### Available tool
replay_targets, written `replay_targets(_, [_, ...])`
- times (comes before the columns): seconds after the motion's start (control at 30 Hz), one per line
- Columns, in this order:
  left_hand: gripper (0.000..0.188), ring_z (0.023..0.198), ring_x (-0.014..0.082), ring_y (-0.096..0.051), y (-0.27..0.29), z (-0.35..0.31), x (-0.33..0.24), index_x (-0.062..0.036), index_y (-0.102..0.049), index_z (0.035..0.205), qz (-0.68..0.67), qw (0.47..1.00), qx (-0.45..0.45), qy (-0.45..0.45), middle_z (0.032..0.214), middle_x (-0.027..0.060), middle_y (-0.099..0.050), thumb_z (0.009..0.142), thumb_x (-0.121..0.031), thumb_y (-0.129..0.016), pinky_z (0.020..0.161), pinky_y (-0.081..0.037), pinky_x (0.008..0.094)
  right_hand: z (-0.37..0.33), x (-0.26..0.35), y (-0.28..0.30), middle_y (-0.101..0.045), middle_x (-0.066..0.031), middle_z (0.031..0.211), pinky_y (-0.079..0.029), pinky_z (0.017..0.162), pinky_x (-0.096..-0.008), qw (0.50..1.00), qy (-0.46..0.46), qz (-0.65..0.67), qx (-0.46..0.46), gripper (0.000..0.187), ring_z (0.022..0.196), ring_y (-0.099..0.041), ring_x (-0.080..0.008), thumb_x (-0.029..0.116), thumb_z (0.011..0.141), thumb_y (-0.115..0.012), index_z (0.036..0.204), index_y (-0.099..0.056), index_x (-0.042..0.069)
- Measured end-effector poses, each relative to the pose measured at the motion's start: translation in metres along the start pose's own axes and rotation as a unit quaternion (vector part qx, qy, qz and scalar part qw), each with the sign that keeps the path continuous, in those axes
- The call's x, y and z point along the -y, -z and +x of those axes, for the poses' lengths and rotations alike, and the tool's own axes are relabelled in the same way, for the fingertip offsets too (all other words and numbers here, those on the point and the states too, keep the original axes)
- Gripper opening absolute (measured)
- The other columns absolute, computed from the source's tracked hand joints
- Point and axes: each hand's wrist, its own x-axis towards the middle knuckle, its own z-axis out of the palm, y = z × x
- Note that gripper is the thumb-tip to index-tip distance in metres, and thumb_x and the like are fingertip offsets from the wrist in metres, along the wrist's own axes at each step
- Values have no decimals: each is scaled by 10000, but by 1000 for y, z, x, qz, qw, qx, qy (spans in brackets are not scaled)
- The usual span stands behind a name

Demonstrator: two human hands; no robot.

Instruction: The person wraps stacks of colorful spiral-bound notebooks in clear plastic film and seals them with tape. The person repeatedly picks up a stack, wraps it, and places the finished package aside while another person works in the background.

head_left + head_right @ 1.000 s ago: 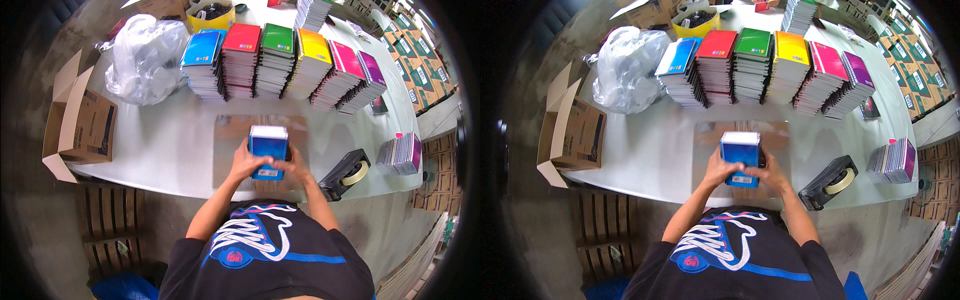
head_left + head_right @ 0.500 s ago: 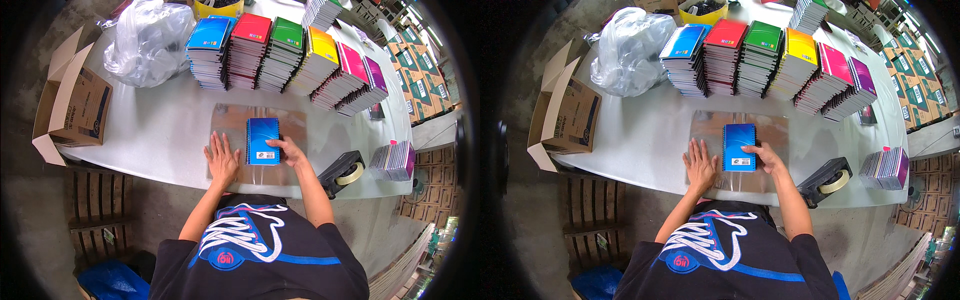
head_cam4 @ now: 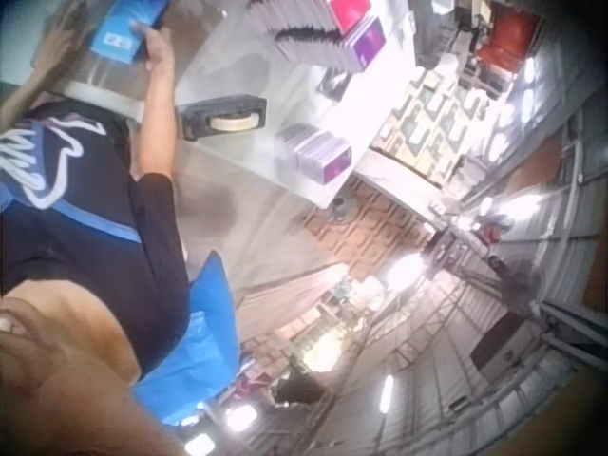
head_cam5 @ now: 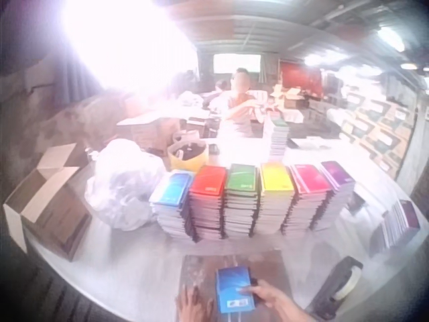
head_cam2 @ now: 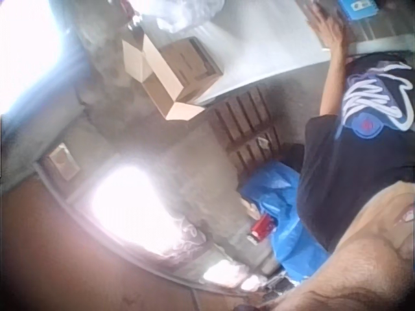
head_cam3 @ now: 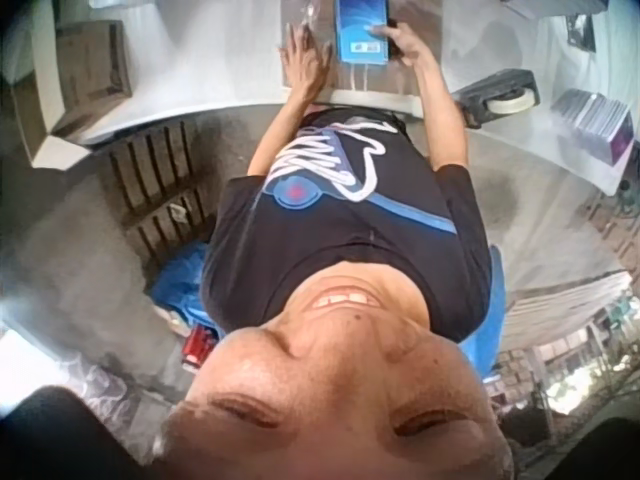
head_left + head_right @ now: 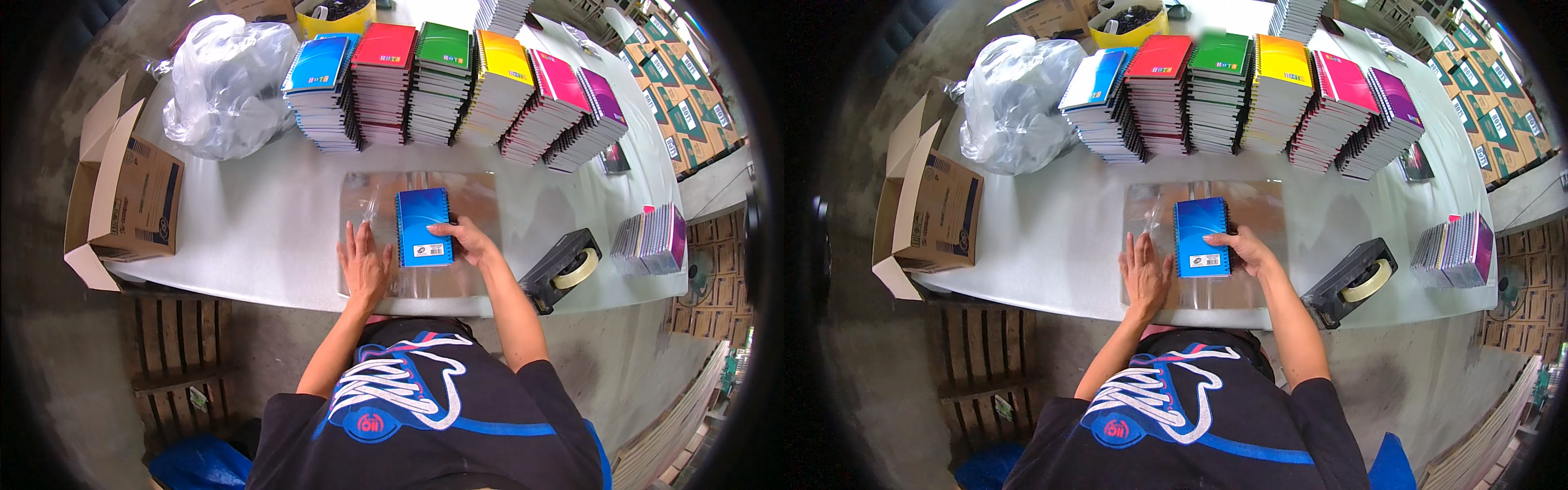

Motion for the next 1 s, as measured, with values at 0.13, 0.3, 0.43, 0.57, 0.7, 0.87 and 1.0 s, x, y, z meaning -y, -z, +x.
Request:
replay_targets(0.13, [648, 901, 246, -535, 31, 26, 23, -162, -443, 1353, -201, 977, 63, -21, 1284, 166, -428, 753, -156, -688, 807, -466, 357, 2, 0, 3, -625, -180, 1025, -531, 769, -376, 1000, -7, 0, -7, 619, 877, -644, -255, 247, 665, -784, 1123, -530, -83])
replay_targets(0.3, [746, 665, 142, -588, 74, 63, 27, -187, -375, 1401, -379, 852, 359, 23, 1248, 182, -498, 720, -55, -651, 633, -485, 272, 2, 6, 1, -635, -170, 1011, -531, 780, -374, 1000, -8, 16, 0, 553, 884, -649, -251, 210, 685, -762, 1104, -551, -82])
replay_targets(0.43, [839, 671, 126, -584, 77, 63, 20, -142, -275, 1440, -406, 861, 305, 25, 1305, 179, -475, 692, -43, -642, 600, -468, 261, 2, 11, -6, -643, -163, 1002, -526, 802, -348, 998, 9, 59, 14, 534, 876, -651, -236, 197, 677, -761, 1088, -565, -82])
replay_targets(0.57, [886, 705, 170, -612, 79, 68, 19, -64, -215, 1445, -403, 860, 314, 21, 1397, 190, -373, 669, -18, -642, 634, -495, 281, 4, 20, -20, -649, -149, 997, -521, 797, -335, 1000, 6, -3, -31, 530, 869, -651, -219, 213, 674, -761, 1090, -574, -58])
replay_targets(0.7, [890, 698, 183, -618, 86, 72, 14, -41, -204, 1442, -420, 840, 343, 18, 1439, 204, -320, 662, -2, -632, 652, -508, 293, 13, 7, -16, -656, -131, 987, -514, 779, -329, 999, 5, -18, -42, 512, 853, -649, -209, 227, 677, -756, 1095, -588, -18])
replay_targets(0.87, [819, 626, 164, -606, 77, 66, 19, -74, -270, 1430, -320, 913, 240, -76, 1379, 196, -418, 693, -26, -623, 626, -499, 284, 12, 4, -18, -660, -134, 975, -510, 777, -329, 998, 11, -15, -59, 500, 837, -652, -207, 226, 674, -755, 1079, -598, -23])
replay_targets(1.0, [777, 644, 209, -641, 67, 73, 26, -29, -282, 1408, -315, 913, 257, -35, 1445, 176, -317, 700, -2, -600, 657, -515, 294, 13, 5, -18, -660, -134, 970, -513, 775, -327, 995, 19, -46, -81, 492, 835, -653, -204, 222, 671, -756, 1060, -599, -35])
